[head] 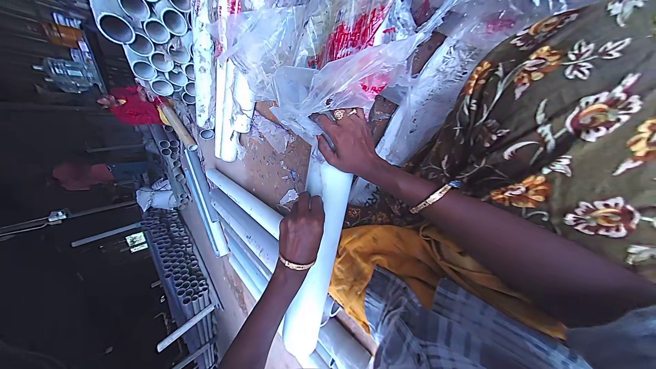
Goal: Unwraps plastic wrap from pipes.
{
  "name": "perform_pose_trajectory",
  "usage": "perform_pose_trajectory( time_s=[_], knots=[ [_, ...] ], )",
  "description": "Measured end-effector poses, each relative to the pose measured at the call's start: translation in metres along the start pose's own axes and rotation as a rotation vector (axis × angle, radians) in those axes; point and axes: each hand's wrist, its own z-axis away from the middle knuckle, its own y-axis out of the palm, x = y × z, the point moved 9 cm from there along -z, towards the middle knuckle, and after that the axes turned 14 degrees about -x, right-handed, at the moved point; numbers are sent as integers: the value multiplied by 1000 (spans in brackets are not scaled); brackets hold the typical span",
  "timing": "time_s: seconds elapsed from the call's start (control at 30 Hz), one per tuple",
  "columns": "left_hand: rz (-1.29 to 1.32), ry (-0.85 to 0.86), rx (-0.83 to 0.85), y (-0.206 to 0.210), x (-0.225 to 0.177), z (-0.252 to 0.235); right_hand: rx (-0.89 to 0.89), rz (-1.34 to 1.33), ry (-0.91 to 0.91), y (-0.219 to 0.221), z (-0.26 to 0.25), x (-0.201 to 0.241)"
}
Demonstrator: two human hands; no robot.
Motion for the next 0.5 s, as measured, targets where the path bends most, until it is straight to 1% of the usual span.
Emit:
perform_pose_trajectory(
  time_s=[0.07,0.13,0.2,0.3,0.37,0.4,0.5],
  knots=[
    [-57,46,-72,4,0,0,-2,7,-12,1,-1,1],
    [-16,24,-119,6,8,1,4,5,-15,1,-1,1],
    [119,-70,-79,6,19,1,0,-5,-13,1,-1,2],
    [372,-230,44,4,35,3,-14,2,-14,0,-1,2],
    [455,-306,75,4,41,8,-23,12,-17,1,0,2],
    [468,-325,57,6,41,10,-24,13,-19,1,0,1],
    [495,-350,-80,14,39,19,-7,8,-8,2,1,1]
  ],
)
